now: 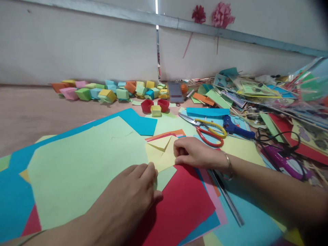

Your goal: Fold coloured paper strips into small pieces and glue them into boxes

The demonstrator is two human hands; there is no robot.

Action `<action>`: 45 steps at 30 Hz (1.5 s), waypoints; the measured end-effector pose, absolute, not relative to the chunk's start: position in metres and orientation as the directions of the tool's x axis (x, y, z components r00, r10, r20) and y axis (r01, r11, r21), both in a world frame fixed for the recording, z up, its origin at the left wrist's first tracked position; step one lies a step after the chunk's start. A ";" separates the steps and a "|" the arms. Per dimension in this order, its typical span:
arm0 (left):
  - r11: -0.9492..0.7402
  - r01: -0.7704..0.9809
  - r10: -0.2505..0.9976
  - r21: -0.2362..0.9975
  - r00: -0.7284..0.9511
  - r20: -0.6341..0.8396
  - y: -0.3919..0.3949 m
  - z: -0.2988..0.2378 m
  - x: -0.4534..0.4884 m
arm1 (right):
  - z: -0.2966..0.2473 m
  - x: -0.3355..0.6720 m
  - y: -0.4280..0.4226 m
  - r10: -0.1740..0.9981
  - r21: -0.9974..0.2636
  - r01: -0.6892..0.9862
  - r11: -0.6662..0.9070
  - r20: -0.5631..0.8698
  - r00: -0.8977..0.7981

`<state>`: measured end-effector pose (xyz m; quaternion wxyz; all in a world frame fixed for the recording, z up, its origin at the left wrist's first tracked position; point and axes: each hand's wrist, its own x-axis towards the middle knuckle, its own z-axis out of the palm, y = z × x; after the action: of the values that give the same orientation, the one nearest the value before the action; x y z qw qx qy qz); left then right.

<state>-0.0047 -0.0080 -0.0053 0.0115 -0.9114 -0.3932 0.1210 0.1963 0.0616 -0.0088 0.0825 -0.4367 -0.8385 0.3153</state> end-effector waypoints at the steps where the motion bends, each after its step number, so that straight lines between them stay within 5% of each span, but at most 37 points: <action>1: -0.713 0.687 0.701 -0.142 0.697 -0.151 -0.009 -0.009 -0.008 | -0.008 0.201 0.064 0.761 -0.631 0.655 0.415 -0.154 -0.630; 4: -0.748 0.602 0.603 -0.279 0.792 0.092 -0.014 -0.024 -0.017 | -0.006 0.216 0.072 0.698 -0.598 0.585 0.547 -0.060 -0.714; 8: -0.701 0.582 0.492 -0.411 0.813 0.313 -0.018 -0.040 -0.020 | -0.002 0.228 0.078 0.618 -0.195 0.591 0.782 0.129 -0.775; 11: -0.700 0.620 0.536 -0.354 0.784 0.314 -0.018 -0.036 -0.017 | -0.001 0.229 0.080 0.598 0.058 0.607 0.793 0.115 -0.793; 14: -0.694 0.666 0.641 -0.274 0.744 0.187 -0.017 -0.027 -0.013 | -0.004 0.231 0.085 0.531 0.141 0.548 0.825 0.140 -0.835; 20: -0.662 0.703 0.715 -0.261 0.696 0.063 -0.010 -0.018 -0.013 | -0.009 0.239 0.092 0.295 0.082 0.319 0.944 0.216 -0.931; 30: -0.590 0.778 0.795 -0.217 0.606 0.014 -0.002 -0.021 -0.011 | 0.000 0.236 0.084 0.323 -0.165 0.300 0.940 0.141 -0.936; 33: -0.583 0.776 0.798 -0.240 0.603 0.012 -0.001 -0.022 -0.012 | -0.003 0.234 0.084 0.326 -0.145 0.300 0.943 0.208 -0.922; 40: -0.647 0.703 0.703 -0.295 0.700 0.128 -0.007 -0.026 -0.014 | -0.003 0.226 0.079 0.192 -0.056 0.184 0.981 0.308 -0.932; 45: -0.770 0.601 0.602 -0.214 0.796 0.069 -0.016 -0.032 -0.014 | -0.001 0.226 0.078 0.181 -0.211 0.134 0.968 0.223 -0.958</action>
<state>-0.0141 -0.0162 -0.0318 0.1131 -0.9408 -0.3195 0.0015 0.2260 0.0775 -0.0013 0.1210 -0.0798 -0.9846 0.0976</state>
